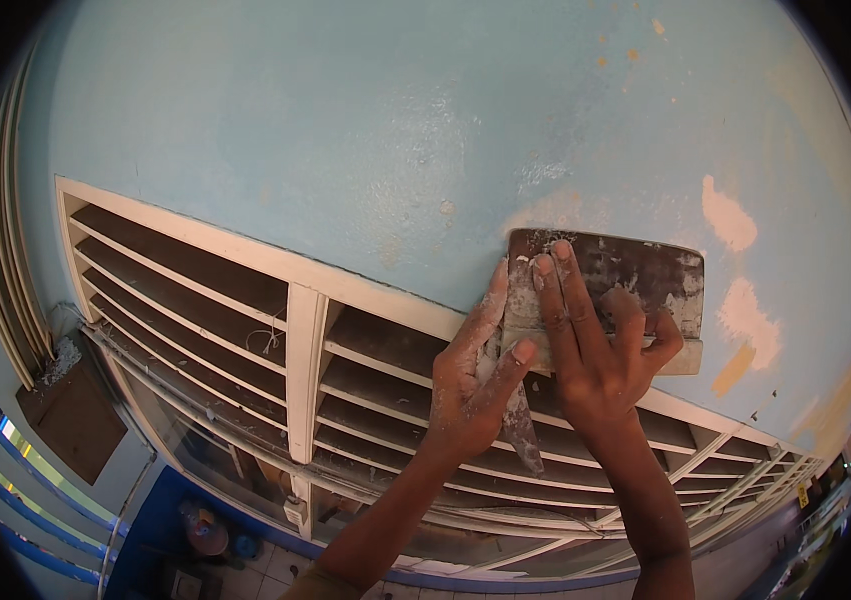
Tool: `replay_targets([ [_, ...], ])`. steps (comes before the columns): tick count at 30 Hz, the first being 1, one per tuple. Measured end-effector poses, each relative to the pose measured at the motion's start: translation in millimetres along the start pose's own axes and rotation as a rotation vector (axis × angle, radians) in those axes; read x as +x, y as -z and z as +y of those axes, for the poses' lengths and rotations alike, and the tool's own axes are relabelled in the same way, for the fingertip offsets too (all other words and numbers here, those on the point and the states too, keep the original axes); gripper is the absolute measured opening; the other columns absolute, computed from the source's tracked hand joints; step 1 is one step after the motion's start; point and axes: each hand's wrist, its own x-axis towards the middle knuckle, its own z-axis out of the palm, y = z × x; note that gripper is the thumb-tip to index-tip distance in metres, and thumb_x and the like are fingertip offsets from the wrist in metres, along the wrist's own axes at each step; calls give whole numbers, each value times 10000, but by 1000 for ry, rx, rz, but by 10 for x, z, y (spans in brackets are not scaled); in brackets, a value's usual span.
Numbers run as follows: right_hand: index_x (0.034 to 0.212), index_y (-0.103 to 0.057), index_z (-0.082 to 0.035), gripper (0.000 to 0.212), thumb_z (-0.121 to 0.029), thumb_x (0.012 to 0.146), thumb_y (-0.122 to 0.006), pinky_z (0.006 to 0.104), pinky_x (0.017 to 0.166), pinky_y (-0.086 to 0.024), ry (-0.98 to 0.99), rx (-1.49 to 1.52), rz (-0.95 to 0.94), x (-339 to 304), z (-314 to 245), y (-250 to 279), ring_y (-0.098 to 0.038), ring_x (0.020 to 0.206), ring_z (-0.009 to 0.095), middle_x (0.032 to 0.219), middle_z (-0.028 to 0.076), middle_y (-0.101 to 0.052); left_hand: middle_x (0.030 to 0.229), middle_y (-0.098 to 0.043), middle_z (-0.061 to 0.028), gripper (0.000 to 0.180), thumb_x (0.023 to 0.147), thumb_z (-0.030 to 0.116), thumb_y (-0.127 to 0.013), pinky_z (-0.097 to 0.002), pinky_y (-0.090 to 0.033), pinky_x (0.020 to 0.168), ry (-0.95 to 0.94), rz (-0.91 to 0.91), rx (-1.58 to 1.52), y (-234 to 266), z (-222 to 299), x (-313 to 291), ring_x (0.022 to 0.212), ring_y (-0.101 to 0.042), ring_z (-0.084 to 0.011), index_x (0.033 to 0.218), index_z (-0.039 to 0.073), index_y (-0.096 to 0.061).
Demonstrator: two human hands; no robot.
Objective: The person sands a wall above a window using a sanding block and a scraper.
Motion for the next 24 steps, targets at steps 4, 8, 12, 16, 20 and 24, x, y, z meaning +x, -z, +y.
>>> replay_targets([
  [4, 1333, -757, -166, 430, -117, 920, -647, 448, 820, -375, -24, 25, -17, -85, -90, -5, -580, 980, 207, 1437, -14, -698, 1602, -446, -297, 753, 1043, 212, -637, -450, -341, 1227, 11, 19, 5, 43, -69, -101, 1490, -441, -303, 1612, -125, -277],
  [8, 1323, -762, -160, 418, -120, 922, -652, 450, 816, -374, -44, 28, -24, -7, -92, 31, -581, 962, 207, 1443, -9, -693, 1576, -483, -282, 756, 1040, 208, -643, -438, -369, 1209, 25, 31, -20, 30, 29, -24, 1454, -480, -283, 1614, -122, -277],
  [12, 1318, -766, -162, 415, -120, 918, -660, 450, 813, -373, -36, 38, -27, -42, -111, 59, -577, 956, 202, 1447, -10, -691, 1571, -492, -275, 756, 1046, 219, -642, -430, -374, 1206, 21, 21, -25, 55, -52, -78, 1461, -473, -275, 1619, -111, -276],
  [16, 1323, -764, -164, 426, -117, 910, -671, 451, 812, -372, -59, 36, -32, -50, -122, 29, -569, 968, 201, 1436, -14, -698, 1584, -480, -272, 773, 1040, 243, -653, -434, -366, 1211, 24, 0, -50, 72, -15, -32, 1464, -470, -278, 1621, -105, -280],
  [20, 1314, -770, -170, 410, -115, 920, -669, 447, 804, -368, -54, 32, -36, -107, -107, 55, -562, 964, 200, 1422, -14, -707, 1600, -461, -272, 784, 1035, 258, -662, -437, -358, 1217, 14, -2, 39, 54, 13, -75, 1476, -457, -282, 1619, -105, -287],
  [24, 1304, -776, -175, 391, -110, 935, -663, 441, 797, -364, -63, 30, -69, 18, -135, 73, -555, 956, 201, 1418, -12, -710, 1613, -441, -282, 754, 1054, 276, -634, -464, -339, 1227, -5, -11, 5, 105, 7, -16, 1499, -430, -328, 1620, -91, -298],
])
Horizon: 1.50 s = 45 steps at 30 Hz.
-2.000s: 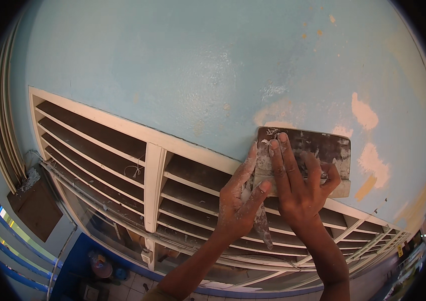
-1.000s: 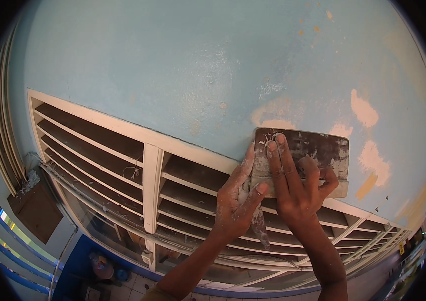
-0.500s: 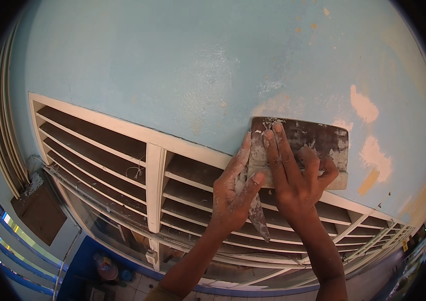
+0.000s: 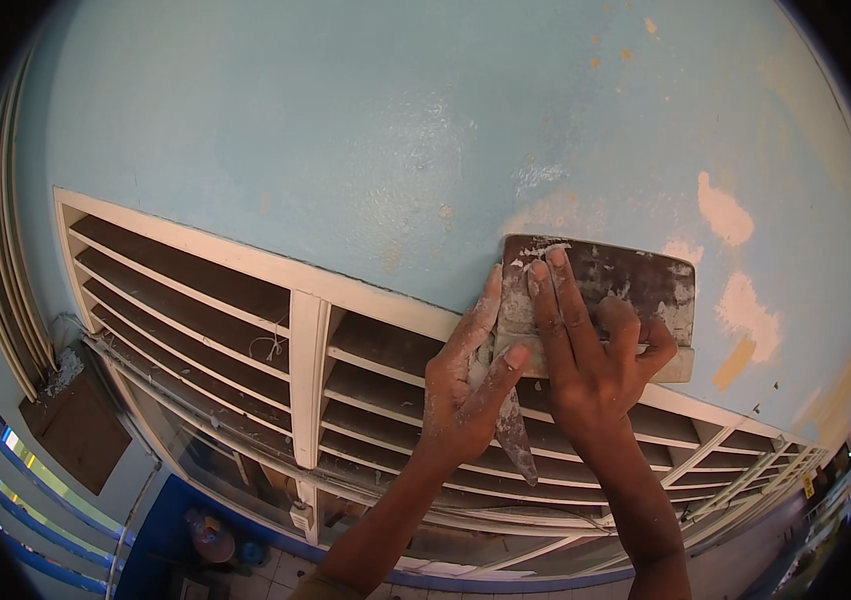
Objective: The person sands a wall above a window using a sanding block and a scraper.
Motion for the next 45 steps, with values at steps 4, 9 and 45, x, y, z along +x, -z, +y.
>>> replay_targets([
  [4, 1298, -778, -170, 381, -103, 942, -659, 439, 795, -361, 1, 4, 34, -79, 19, -23, -556, 954, 203, 1418, -3, -710, 1627, -417, -294, 723, 1073, 288, -607, -492, -314, 1241, -11, -15, 52, -57, 12, -61, 1527, -396, -372, 1623, -74, -307],
  [9, 1298, -777, -164, 386, -96, 935, -663, 438, 792, -360, -9, 16, 13, -9, 18, -12, -560, 955, 202, 1425, 0, -706, 1625, -419, -295, 724, 1068, 278, -621, -485, -312, 1244, 27, -6, -19, -44, 44, -26, 1534, -386, -362, 1620, -76, -314],
  [45, 1319, -767, -166, 405, -120, 937, -642, 434, 803, -362, -38, 3, 31, -89, 33, -15, -555, 921, 189, 1442, -8, -695, 1574, -491, -273, 744, 1044, 234, -635, -438, -349, 1219, 13, 12, -27, -107, 40, -10, 1465, -467, -277, 1612, -111, -300],
])
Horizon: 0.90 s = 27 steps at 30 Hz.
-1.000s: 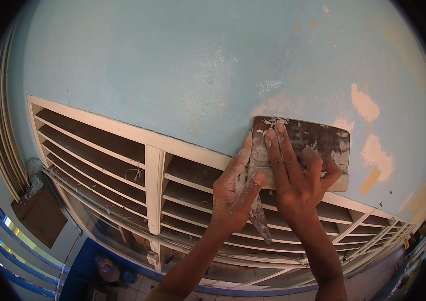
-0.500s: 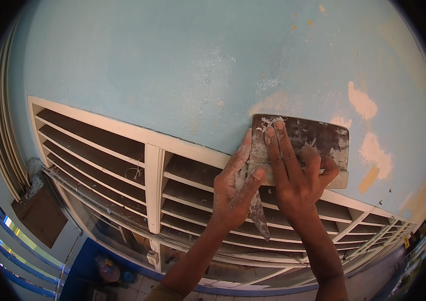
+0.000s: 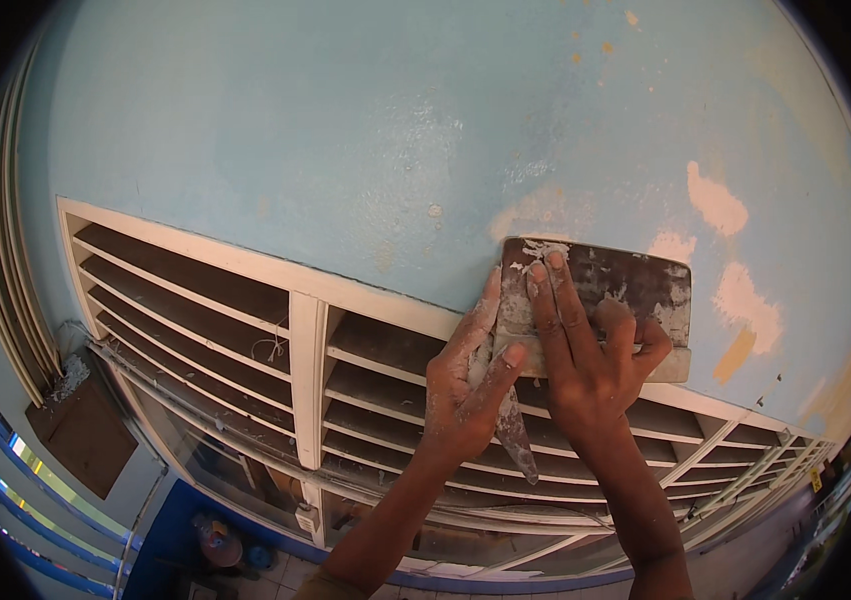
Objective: The person sands a wall above a window using a sanding block and a scraper.
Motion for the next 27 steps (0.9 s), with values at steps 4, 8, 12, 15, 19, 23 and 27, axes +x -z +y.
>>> replay_targets([
  [4, 1318, -768, -161, 411, -106, 929, -647, 439, 796, -365, 8, 2, 14, -51, 23, -11, -557, 927, 192, 1433, -1, -700, 1566, -500, -271, 746, 1043, 236, -635, -438, -354, 1216, -5, -4, 49, -29, -43, -25, 1461, -471, -278, 1609, -117, -300],
  [8, 1318, -767, -155, 418, -100, 919, -656, 442, 793, -367, 1, 24, 9, 8, 9, -29, -558, 934, 195, 1411, 0, -714, 1560, -506, -270, 742, 1043, 235, -633, -436, -362, 1213, -1, -5, -17, -4, -11, 29, 1455, -477, -276, 1611, -111, -303],
  [12, 1314, -767, -148, 420, -106, 909, -665, 444, 794, -368, 24, 20, 27, -26, 59, -28, -555, 932, 196, 1401, -2, -720, 1579, -483, -276, 718, 1059, 247, -624, -448, -355, 1217, -29, -5, 25, -26, -26, 18, 1472, -457, -293, 1616, -85, -318],
  [15, 1313, -766, -147, 424, -106, 903, -669, 442, 795, -366, -6, 23, 43, 35, 49, -47, -555, 926, 194, 1396, -5, -722, 1604, -454, -281, 707, 1073, 279, -624, -461, -344, 1224, -15, -23, -54, -21, -4, 74, 1495, -431, -313, 1621, -61, -333],
  [19, 1310, -768, -150, 417, -106, 907, -668, 435, 802, -364, -11, 36, 39, -37, 14, -44, -556, 916, 190, 1388, -8, -728, 1579, -484, -271, 711, 1051, 195, -618, -429, -356, 1218, -51, 0, 107, -19, -47, -23, 1458, -475, -276, 1607, -119, -303],
  [23, 1280, -783, -151, 382, -112, 918, -665, 429, 806, -367, -23, 16, 41, 86, 27, -59, -562, 922, 187, 1383, -7, -730, 1580, -483, -282, 714, 1052, 210, -623, -437, -344, 1226, -5, -4, -36, -38, 17, 77, 1464, -469, -279, 1603, -120, -311],
  [27, 1267, -789, -151, 367, -121, 924, -663, 432, 812, -372, 12, 27, 47, -2, 36, -12, -562, 921, 188, 1386, 2, -728, 1583, -479, -285, 711, 1052, 216, -624, -442, -335, 1231, -37, 13, 50, -27, -17, 21, 1469, -465, -280, 1600, -119, -319],
])
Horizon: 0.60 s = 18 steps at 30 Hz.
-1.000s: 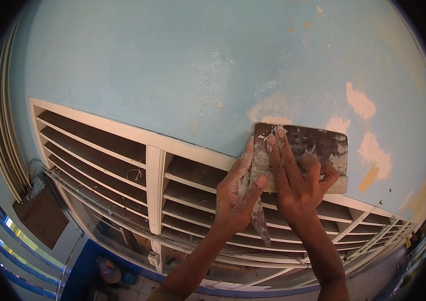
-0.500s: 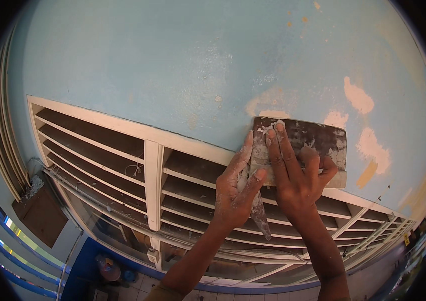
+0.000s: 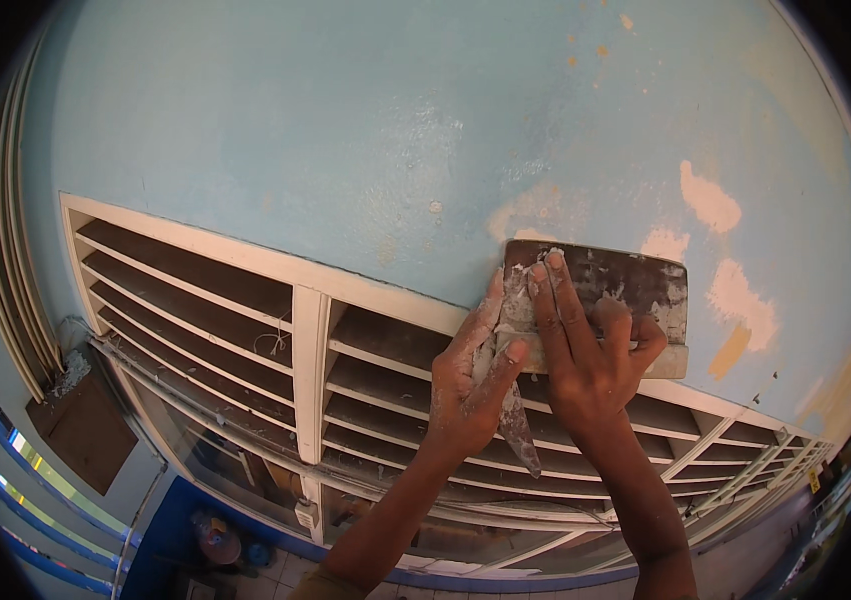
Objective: The person sands a wall above a window using a sanding block and a scraper.
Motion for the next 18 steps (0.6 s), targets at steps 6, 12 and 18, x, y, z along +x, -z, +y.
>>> replay_targets([
  [6, 1287, -781, -152, 390, -123, 918, -659, 445, 820, -382, -11, -1, -23, 110, -11, 3, -556, 913, 197, 1402, 13, -719, 1608, -440, -298, 738, 1072, 321, -631, -474, -338, 1231, 5, -23, -57, 38, 23, 15, 1503, -425, -340, 1606, -92, -333],
  [12, 1313, -768, -150, 423, -107, 907, -654, 453, 801, -386, -25, 3, -3, 86, -48, -39, -555, 908, 196, 1395, 13, -722, 1610, -444, -289, 720, 1073, 303, -625, -470, -324, 1239, 41, -13, -82, 59, 30, 52, 1508, -420, -329, 1608, -84, -336],
  [18, 1305, -772, -154, 416, -102, 910, -655, 445, 795, -379, -23, -10, 19, 2, -37, -54, -549, 900, 193, 1398, 9, -721, 1596, -461, -289, 734, 1073, 337, -620, -477, -338, 1231, 13, -11, -33, 36, 13, 33, 1499, -434, -337, 1610, -78, -339],
])
